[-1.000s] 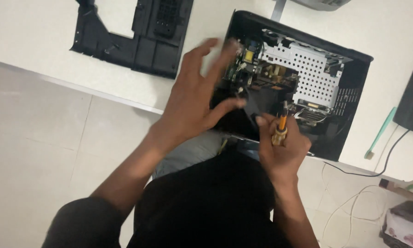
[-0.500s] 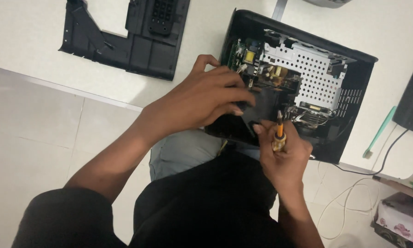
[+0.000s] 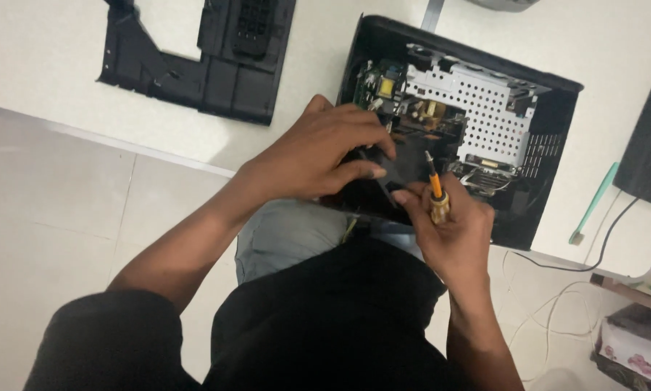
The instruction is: Reinstalling a cooling fan into the internal chassis of an electronic device using a screwdriver to align and seat the component.
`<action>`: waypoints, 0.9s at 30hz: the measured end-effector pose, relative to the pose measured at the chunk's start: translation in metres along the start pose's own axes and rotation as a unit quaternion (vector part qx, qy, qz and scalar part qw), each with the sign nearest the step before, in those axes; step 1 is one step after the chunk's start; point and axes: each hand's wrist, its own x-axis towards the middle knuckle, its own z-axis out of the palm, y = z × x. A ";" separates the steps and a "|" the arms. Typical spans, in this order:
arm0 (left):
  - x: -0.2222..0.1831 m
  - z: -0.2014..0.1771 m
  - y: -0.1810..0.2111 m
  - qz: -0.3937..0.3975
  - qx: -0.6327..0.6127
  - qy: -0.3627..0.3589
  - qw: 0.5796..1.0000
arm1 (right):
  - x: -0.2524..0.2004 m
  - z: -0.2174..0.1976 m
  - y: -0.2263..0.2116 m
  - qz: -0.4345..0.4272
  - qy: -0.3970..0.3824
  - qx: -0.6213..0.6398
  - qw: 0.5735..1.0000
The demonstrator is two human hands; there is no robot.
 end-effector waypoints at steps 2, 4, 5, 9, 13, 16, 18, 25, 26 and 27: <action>0.001 -0.001 0.003 -0.001 0.012 -0.009 1.000 | 0.003 -0.002 -0.004 0.018 -0.003 0.006 1.000; -0.001 0.005 0.003 -0.002 0.023 -0.020 1.000 | 0.003 -0.004 -0.003 0.039 -0.007 0.011 0.999; -0.002 0.010 0.000 0.036 0.095 0.019 0.995 | 0.005 -0.004 -0.001 0.039 -0.008 0.032 0.999; 0.000 0.011 0.023 0.061 0.343 0.084 0.934 | 0.006 -0.007 0.000 0.069 -0.017 0.094 0.993; 0.010 0.014 0.031 0.120 0.348 0.056 0.928 | -0.008 -0.012 0.016 -0.014 0.044 0.176 0.983; 0.021 0.019 0.031 0.152 0.388 0.008 0.909 | -0.016 -0.016 0.023 -0.007 0.142 0.125 0.982; 0.028 0.026 0.023 0.200 0.437 -0.056 0.875 | -0.022 -0.015 0.031 -0.037 0.208 0.044 0.976; 0.045 0.035 -0.002 0.288 0.326 -0.015 0.901 | -0.014 -0.013 0.050 -0.103 0.220 0.020 0.970; 0.047 0.033 0.000 0.285 0.317 -0.024 0.904 | -0.014 -0.012 0.053 -0.102 0.224 0.019 0.969; 0.048 0.030 0.002 0.282 0.309 -0.034 0.908 | -0.015 -0.010 0.056 -0.102 0.228 0.018 0.968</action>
